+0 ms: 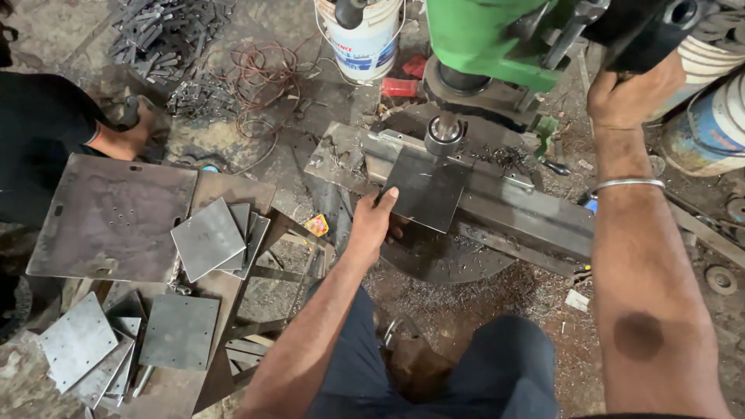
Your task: The person sits at a bench-mounted punch press, places a square metal plate under the punch, and pulls the lever to punch a hole through it. They then move the punched plate to a stack on the side table, pick up the next plate, and repeat the punching cycle.
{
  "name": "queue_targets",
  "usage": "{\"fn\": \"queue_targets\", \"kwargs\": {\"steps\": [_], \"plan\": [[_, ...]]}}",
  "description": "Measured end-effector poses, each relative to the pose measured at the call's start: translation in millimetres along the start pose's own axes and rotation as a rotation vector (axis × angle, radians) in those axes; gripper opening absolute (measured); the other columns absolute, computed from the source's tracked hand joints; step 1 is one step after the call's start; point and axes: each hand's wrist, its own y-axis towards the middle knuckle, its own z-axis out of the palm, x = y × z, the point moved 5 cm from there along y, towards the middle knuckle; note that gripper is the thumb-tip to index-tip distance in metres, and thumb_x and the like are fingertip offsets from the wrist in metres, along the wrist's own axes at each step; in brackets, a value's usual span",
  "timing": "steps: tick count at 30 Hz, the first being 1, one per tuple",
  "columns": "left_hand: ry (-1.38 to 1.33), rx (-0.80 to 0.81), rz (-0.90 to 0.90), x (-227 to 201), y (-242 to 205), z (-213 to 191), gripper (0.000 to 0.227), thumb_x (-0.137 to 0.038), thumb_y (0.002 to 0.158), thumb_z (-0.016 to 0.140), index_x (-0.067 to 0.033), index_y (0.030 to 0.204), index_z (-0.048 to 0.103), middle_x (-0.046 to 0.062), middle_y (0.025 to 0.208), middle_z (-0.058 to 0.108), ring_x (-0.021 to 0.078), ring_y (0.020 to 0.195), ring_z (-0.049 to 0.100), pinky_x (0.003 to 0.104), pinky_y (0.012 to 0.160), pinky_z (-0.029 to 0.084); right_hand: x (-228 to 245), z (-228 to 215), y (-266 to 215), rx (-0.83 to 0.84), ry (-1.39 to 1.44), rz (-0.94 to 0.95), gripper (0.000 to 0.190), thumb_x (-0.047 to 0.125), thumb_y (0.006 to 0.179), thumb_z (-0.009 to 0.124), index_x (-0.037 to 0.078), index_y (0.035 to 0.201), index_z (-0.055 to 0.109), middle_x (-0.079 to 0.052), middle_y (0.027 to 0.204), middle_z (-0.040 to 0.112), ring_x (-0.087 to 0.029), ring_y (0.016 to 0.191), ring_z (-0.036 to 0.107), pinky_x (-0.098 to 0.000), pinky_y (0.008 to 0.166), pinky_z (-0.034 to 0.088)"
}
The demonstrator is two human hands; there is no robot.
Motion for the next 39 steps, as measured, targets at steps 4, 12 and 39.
{"fn": "queue_targets", "kwargs": {"steps": [4,12,39], "plan": [[0.046,-0.017,-0.012,0.0,0.2,0.3,0.036,-0.036,0.1,0.062,-0.0004,0.103,0.064,0.009,0.067,0.071,0.0143,0.04,0.056,0.029,0.034,0.036,-8.3,5.0,-0.6,-0.017,-0.015,0.007,0.026,0.011,0.097,0.059,-0.001,0.118,0.069,-0.021,0.107,0.065,-0.046,0.095,0.062,-0.0525,0.082,0.046],[0.092,-0.088,0.074,22.9,23.8,-9.1,0.037,-0.034,0.1,0.063,0.0016,0.091,0.068,0.009,0.06,0.065,0.0167,0.039,0.055,0.031,0.035,0.039,-0.7,-8.4,57.3,-0.08,-0.016,-0.023,0.014,0.017,0.101,0.065,0.005,0.106,0.067,-0.012,0.099,0.068,-0.037,0.088,0.067,-0.0454,0.073,0.051],[0.187,-0.173,0.118,24.8,33.0,-4.0,0.035,-0.032,0.1,0.067,0.0031,0.099,0.068,0.011,0.064,0.07,0.0156,0.047,0.069,0.03,0.039,0.048,197.1,-99.0,-41.8,0.26,0.691,1.087,0.016,0.015,0.105,0.061,0.0,0.108,0.059,-0.01,0.077,0.066,-0.014,0.054,0.051,-0.0333,0.047,0.039]]}}
